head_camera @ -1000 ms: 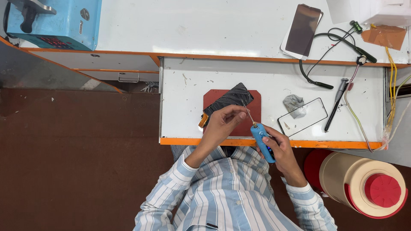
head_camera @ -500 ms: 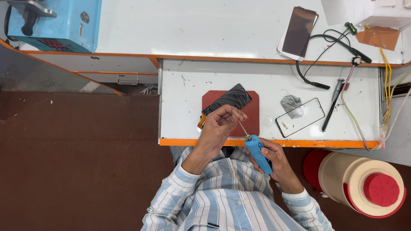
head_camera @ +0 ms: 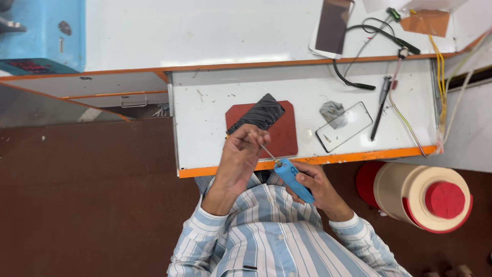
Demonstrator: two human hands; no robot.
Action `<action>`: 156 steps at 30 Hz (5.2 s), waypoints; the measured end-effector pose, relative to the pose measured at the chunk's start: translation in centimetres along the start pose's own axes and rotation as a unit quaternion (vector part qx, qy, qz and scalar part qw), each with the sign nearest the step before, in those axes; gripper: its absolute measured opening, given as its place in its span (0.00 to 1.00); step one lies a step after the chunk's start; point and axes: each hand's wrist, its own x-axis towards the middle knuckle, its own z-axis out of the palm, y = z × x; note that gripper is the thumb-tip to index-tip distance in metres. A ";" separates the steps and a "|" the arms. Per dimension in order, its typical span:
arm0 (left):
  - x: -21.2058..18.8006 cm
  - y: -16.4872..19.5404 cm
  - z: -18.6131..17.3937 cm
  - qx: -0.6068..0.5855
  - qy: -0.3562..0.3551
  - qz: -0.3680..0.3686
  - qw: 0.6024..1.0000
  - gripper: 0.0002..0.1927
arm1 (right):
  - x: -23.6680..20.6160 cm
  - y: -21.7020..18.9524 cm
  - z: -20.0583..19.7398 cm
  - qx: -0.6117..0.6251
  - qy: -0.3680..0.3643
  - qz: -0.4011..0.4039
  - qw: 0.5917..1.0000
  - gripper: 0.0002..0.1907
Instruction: The person removes a smartphone screen from a heating press, wraps the screen in black tape, and then uses a blue electric screwdriver to work on the taped screen. The person also handles a small container of adhesive and a red mat during the process.
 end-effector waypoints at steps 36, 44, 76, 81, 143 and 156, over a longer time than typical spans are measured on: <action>6.6 -13.1 2.6 0.726 -0.180 0.113 0.654 0.20 | -11.4 -8.0 -13.5 -0.282 0.567 -0.197 0.749 0.14; 5.1 -6.8 3.1 0.617 -0.169 0.098 0.762 0.07 | -14.4 -8.6 -15.2 -0.118 0.536 -0.272 0.791 0.10; -23.0 29.2 -21.0 0.760 0.315 -0.349 0.450 0.05 | -11.6 -7.1 -12.6 -0.103 0.465 -0.184 0.860 0.11; -24.0 24.5 -21.6 0.791 0.510 -0.171 0.292 0.04 | -8.0 -6.8 -10.3 -0.050 0.401 -0.204 0.892 0.14; -0.9 1.5 0.7 0.464 -0.060 0.107 0.877 0.26 | -15.1 2.6 -12.3 -0.444 0.493 0.222 0.715 0.14; -0.1 2.2 -0.9 0.435 -0.031 0.073 0.897 0.31 | 3.3 -5.4 -3.9 -0.716 0.176 -0.226 0.636 0.22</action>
